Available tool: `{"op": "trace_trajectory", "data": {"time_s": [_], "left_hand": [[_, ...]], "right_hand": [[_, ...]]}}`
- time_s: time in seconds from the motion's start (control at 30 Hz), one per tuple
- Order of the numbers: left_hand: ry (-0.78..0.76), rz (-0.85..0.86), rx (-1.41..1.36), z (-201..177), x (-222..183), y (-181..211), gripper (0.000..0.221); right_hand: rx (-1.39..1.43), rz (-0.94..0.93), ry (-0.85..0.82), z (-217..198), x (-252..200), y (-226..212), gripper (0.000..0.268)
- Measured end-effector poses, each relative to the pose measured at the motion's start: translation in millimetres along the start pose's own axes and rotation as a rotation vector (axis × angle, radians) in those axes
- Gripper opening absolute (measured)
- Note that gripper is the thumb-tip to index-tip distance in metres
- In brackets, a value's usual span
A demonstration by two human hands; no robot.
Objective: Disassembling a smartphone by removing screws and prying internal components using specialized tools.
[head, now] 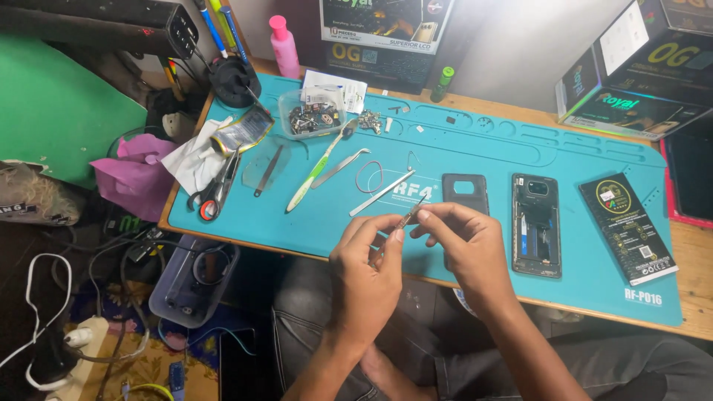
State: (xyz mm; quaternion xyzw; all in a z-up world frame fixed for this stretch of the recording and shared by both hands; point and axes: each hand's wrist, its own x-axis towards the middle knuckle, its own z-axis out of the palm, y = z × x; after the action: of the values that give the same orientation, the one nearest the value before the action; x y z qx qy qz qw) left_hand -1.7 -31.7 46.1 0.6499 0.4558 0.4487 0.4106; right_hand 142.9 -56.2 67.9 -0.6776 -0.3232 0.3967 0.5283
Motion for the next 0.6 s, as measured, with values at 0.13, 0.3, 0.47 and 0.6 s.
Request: {"op": "trace_trajectory", "data": {"time_s": [0.13, 0.3, 0.47, 0.6], "left_hand": [[-0.016, -0.003, -0.031, -12, 0, 5, 0.014], [-0.055, 0.039, -0.104, -20, -1, 9, 0.015], [-0.080, 0.054, -0.132, -19, 0, 12, 0.016], [-0.078, 0.067, -0.123, -18, 0, 13, 0.016]], "right_hand": [[0.063, -0.006, -0.029, -10, 5, 2, 0.017], [0.277, 0.044, -0.122, -27, 15, 17, 0.016], [0.401, 0.174, -0.130, -28, 18, 21, 0.015], [0.450, 0.176, -0.141, -29, 19, 26, 0.015]]}}
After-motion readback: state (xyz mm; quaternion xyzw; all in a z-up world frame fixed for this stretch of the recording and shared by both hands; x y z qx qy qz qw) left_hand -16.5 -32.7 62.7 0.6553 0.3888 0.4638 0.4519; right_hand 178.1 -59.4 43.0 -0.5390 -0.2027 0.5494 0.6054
